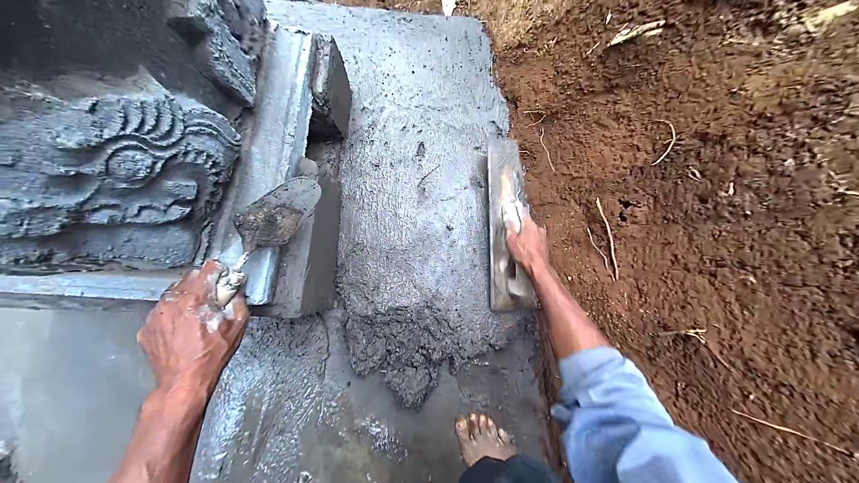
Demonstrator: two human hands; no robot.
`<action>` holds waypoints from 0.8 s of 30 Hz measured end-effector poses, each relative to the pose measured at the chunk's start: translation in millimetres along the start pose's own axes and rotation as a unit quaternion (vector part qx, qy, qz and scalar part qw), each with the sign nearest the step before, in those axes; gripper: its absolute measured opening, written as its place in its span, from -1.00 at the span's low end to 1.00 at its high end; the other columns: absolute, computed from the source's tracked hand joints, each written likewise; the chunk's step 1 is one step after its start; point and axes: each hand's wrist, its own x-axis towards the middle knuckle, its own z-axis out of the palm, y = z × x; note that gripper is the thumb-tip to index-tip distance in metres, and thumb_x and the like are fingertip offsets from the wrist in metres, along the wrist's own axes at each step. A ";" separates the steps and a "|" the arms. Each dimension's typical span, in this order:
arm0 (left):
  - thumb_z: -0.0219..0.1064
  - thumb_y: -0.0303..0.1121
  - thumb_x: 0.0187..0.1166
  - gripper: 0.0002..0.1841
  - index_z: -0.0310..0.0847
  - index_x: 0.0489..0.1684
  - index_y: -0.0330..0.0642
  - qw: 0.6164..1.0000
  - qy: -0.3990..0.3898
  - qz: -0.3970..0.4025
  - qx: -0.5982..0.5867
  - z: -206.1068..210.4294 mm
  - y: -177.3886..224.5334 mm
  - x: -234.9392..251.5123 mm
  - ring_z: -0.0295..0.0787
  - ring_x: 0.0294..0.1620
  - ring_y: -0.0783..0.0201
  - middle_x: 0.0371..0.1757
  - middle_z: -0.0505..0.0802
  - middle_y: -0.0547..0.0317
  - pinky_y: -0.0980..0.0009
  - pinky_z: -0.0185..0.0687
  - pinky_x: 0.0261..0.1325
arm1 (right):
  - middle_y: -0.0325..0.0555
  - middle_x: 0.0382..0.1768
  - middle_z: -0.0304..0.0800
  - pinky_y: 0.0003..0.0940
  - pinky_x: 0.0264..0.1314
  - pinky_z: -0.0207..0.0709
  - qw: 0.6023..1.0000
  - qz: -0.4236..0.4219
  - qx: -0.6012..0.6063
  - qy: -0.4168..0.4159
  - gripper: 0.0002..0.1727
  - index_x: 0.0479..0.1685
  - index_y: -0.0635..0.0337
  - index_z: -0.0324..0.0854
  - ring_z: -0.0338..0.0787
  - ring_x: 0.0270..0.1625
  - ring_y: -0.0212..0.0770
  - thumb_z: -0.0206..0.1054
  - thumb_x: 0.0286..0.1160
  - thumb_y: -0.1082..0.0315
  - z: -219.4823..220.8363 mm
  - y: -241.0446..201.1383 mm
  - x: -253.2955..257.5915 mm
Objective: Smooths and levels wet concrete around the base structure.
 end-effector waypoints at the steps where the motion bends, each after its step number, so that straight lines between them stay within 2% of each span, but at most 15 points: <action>1: 0.22 -0.21 0.62 -0.56 0.63 0.26 -0.41 1.000 0.002 0.000 0.002 0.2 0.2 0.2 0.72 0.13 -0.64 0.10 0.77 -0.59 -0.57 0.46 -0.04 | 0.48 0.37 0.68 0.46 0.45 0.44 1.000 0.001 0.010 0.000 -0.36 0.84 0.10 0.22 0.68 0.41 0.50 -0.02 0.88 0.02 1.2 -8.8 22.3; 3: 0.23 -0.21 0.62 -0.57 0.64 0.24 -0.40 1.000 0.006 -0.002 0.010 0.5 0.1 0.2 0.73 0.11 -0.62 0.09 0.78 -0.57 -0.56 0.47 -0.05 | 0.42 0.44 0.65 0.43 0.52 0.40 1.000 0.000 0.024 -0.013 -0.38 0.81 0.09 0.28 0.65 0.48 0.43 -0.01 0.87 0.00 5.9 -29.4 55.2; 5: 0.21 -0.19 0.60 -0.55 0.64 0.22 -0.42 1.000 0.010 0.001 0.013 1.2 0.1 0.0 0.73 0.09 -0.63 0.07 0.78 -0.58 -0.55 0.47 -0.08 | 0.41 0.43 0.66 0.39 0.52 0.43 0.999 -0.010 0.022 -0.038 -0.37 0.79 0.11 0.30 0.66 0.48 0.40 0.01 0.86 -0.01 16.0 -58.5 70.6; 10: 0.17 -0.17 0.57 -0.53 0.65 0.14 -0.46 1.000 0.009 0.014 0.012 0.6 -0.6 0.4 0.74 0.02 -0.64 -0.01 0.78 -0.59 -0.55 0.45 -0.14 | 0.44 0.33 0.70 0.42 0.40 0.52 0.987 -0.099 -0.018 -0.126 -0.37 0.75 0.12 0.35 0.71 0.39 0.43 0.09 0.82 -0.02 54.3 -113.4 54.7; 12: 0.18 -0.19 0.57 -0.55 0.65 0.15 -0.46 1.000 0.009 0.009 0.010 0.1 0.7 0.2 0.74 0.03 -0.63 0.00 0.78 -0.58 -0.55 0.46 -0.13 | 0.40 0.21 0.77 0.41 0.25 0.60 0.970 -0.157 -0.075 -0.168 -0.38 0.76 0.00 0.36 0.78 0.26 0.40 0.09 0.80 -0.04 61.7 -113.7 30.0; 14: 0.19 -0.21 0.56 -0.56 0.65 0.16 -0.45 1.000 0.008 0.005 0.007 0.0 1.5 0.0 0.74 0.05 -0.62 0.02 0.78 -0.58 -0.55 0.46 -0.11 | 0.28 0.01 0.85 0.34 0.06 0.65 0.954 -0.217 -0.128 -0.160 -0.42 0.72 -0.11 0.44 0.85 0.07 0.33 0.03 0.81 -0.06 65.3 -99.6 3.2; 16: 0.18 -0.19 0.55 -0.54 0.65 0.15 -0.45 1.000 0.017 0.009 0.011 0.9 0.4 0.6 0.75 0.04 -0.61 0.02 0.79 -0.56 -0.54 0.47 -0.12 | 0.24 -0.05 0.85 0.30 -0.03 0.64 0.943 -0.249 -0.168 -0.145 -0.44 0.72 -0.21 0.44 0.86 -0.02 0.31 -0.01 0.83 -0.07 65.2 -88.2 -7.6; 18: 0.18 -0.17 0.56 -0.53 0.66 0.16 -0.45 1.000 0.020 0.011 0.012 2.6 -0.6 0.6 0.75 0.04 -0.62 0.02 0.79 -0.56 -0.54 0.47 -0.11 | 0.29 -0.05 0.85 0.34 -0.09 0.65 0.942 -0.243 -0.194 -0.125 -0.45 0.71 -0.22 0.44 0.85 -0.04 0.37 -0.04 0.84 -0.08 60.3 -83.3 6.9; 20: 0.17 -0.16 0.56 -0.53 0.65 0.14 -0.45 1.000 0.014 0.012 0.012 2.7 -1.0 -0.3 0.74 0.04 -0.62 0.01 0.79 -0.56 -0.54 0.46 -0.11 | 0.40 0.01 0.83 0.43 -0.05 0.62 0.958 -0.189 -0.192 -0.098 -0.45 0.70 -0.15 0.44 0.83 0.04 0.47 -0.03 0.85 -0.07 46.3 -84.4 31.8; 22: 0.17 -0.17 0.55 -0.54 0.66 0.12 -0.45 1.000 0.016 0.012 0.011 2.0 -0.6 0.9 0.74 0.03 -0.63 0.00 0.79 -0.56 -0.54 0.45 -0.14 | 0.48 0.12 0.79 0.51 0.05 0.59 0.979 -0.120 -0.152 -0.061 -0.42 0.73 -0.06 0.42 0.79 0.15 0.54 0.00 0.84 -0.04 27.1 -85.8 57.8; 24: 0.18 -0.19 0.55 -0.55 0.65 0.11 -0.45 1.000 0.016 0.009 0.007 1.5 0.2 0.4 0.74 0.03 -0.63 0.00 0.79 -0.55 -0.55 0.45 -0.15 | 0.47 0.17 0.77 0.48 0.16 0.56 0.991 -0.078 -0.108 -0.028 -0.42 0.72 0.01 0.43 0.77 0.22 0.52 0.00 0.84 -0.02 14.5 -77.6 70.4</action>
